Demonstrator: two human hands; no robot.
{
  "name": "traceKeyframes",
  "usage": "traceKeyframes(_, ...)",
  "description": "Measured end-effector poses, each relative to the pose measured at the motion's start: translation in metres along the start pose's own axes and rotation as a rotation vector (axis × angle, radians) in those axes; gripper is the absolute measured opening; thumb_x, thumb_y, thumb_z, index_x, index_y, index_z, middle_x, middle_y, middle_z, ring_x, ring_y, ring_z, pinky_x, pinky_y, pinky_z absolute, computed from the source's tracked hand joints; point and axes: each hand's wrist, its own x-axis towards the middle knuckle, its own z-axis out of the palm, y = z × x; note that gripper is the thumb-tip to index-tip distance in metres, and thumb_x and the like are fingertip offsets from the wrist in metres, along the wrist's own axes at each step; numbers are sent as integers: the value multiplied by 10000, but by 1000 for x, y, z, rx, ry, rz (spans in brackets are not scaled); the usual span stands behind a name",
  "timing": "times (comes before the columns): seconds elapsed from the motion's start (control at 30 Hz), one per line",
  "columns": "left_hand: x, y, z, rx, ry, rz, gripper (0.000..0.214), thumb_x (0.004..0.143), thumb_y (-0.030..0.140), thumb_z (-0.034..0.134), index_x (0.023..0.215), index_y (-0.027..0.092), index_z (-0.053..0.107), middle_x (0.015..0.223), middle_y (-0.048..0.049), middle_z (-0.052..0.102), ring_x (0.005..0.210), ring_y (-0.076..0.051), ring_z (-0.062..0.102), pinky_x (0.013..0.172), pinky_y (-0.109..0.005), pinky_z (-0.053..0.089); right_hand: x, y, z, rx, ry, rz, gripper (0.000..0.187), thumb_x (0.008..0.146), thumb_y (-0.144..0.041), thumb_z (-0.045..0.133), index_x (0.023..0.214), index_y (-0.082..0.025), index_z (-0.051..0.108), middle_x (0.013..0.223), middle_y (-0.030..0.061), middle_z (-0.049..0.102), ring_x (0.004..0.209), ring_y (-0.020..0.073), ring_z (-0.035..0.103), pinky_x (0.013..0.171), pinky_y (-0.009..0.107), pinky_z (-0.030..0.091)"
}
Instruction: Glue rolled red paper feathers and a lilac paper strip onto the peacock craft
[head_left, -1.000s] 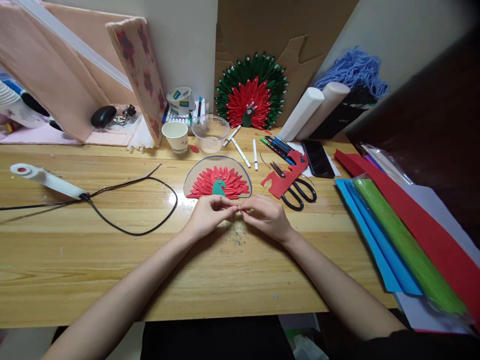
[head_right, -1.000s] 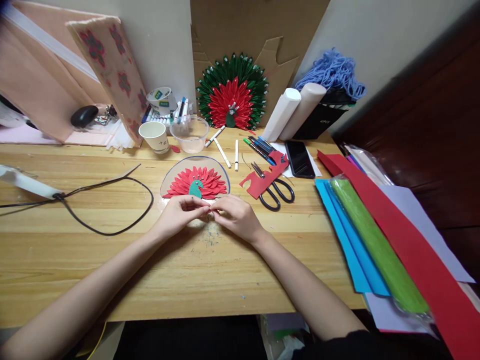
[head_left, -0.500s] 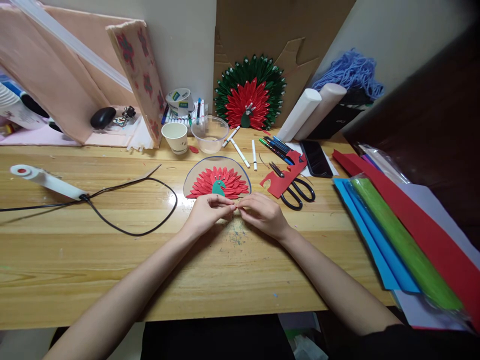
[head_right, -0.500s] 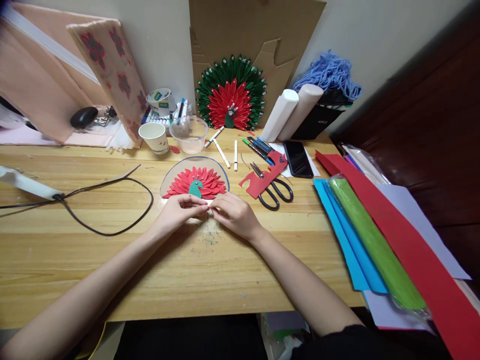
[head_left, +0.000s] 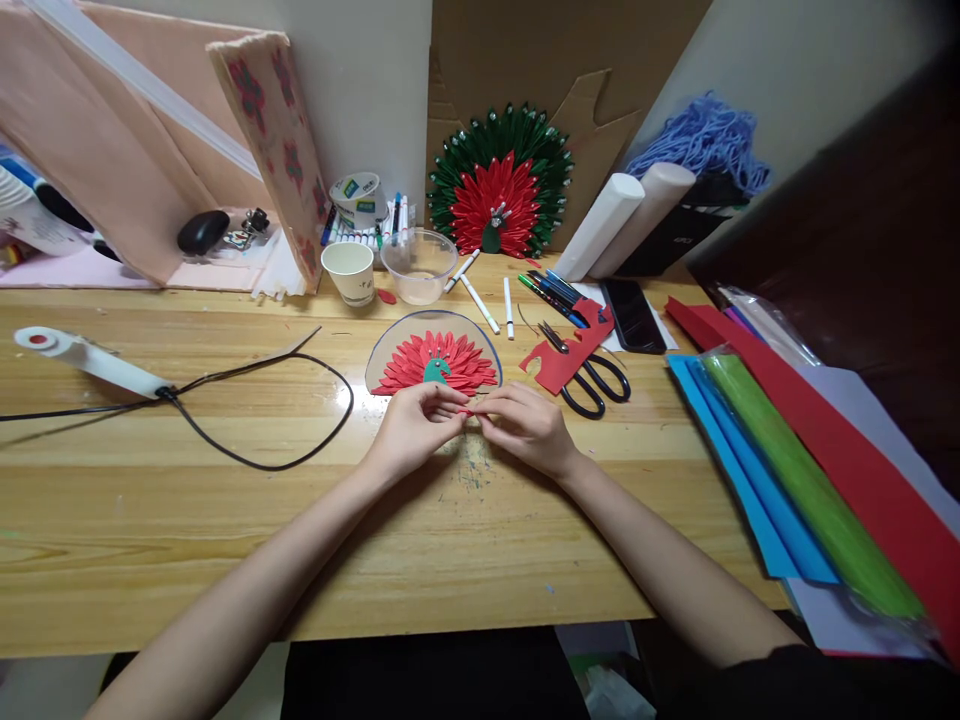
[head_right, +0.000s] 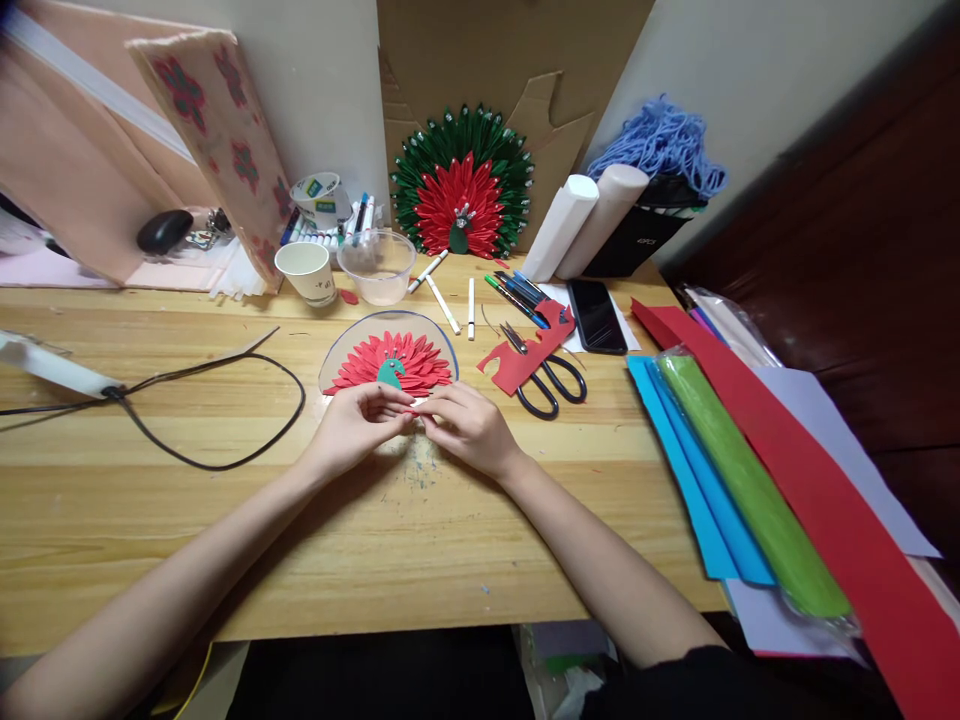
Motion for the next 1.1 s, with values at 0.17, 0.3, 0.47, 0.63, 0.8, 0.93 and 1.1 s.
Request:
traceKeyframes(0.17,0,-2,1,28,6,12,234,639,197,700,838,107,616,814,-78,688,728,-140,652,706,-264,539,-2,2,2,-20,-19,32,160,794,-165,582,922,-232,651,851,52,679,804,181,610,723,332,497)
traceKeyframes(0.3,-1,1,3,38,34,-9,215,636,158,685,828,108,602,784,-68,679,709,-131,645,682,-250,535,-1,1,2,-38,-18,24,132,782,-154,584,880,-224,639,832,49,675,805,184,603,733,332,494)
traceKeyframes(0.47,-4,2,3,73,74,6,175,633,146,674,780,117,585,749,-50,661,684,-122,632,644,-231,527,1,-2,2,-56,-7,7,118,775,-137,573,844,-219,623,794,45,665,762,175,590,713,327,491)
traceKeyframes(0.63,-5,-2,2,74,51,40,179,649,171,672,792,124,576,766,-50,657,700,-125,633,653,-237,523,1,-2,4,-14,2,40,119,781,-153,578,873,-214,622,799,45,663,752,172,588,720,331,483)
traceKeyframes(0.8,-2,-5,2,17,23,5,259,643,184,691,859,133,557,770,-48,660,706,-134,642,656,-247,523,0,0,5,-3,17,40,72,787,-149,581,828,-195,617,759,42,649,714,158,573,693,310,472)
traceKeyframes(0.93,-1,-5,2,11,22,-4,293,643,192,700,888,132,552,774,-54,664,709,-140,647,661,-251,520,0,0,5,-9,27,18,55,789,-145,584,815,-182,614,730,41,638,690,152,556,678,304,468)
traceKeyframes(1.1,-2,-5,1,1,21,5,321,653,202,703,922,136,541,771,-59,679,712,-148,656,677,-262,520,3,-1,4,12,-8,11,85,806,-150,569,861,-189,621,759,47,657,707,157,571,698,318,471)
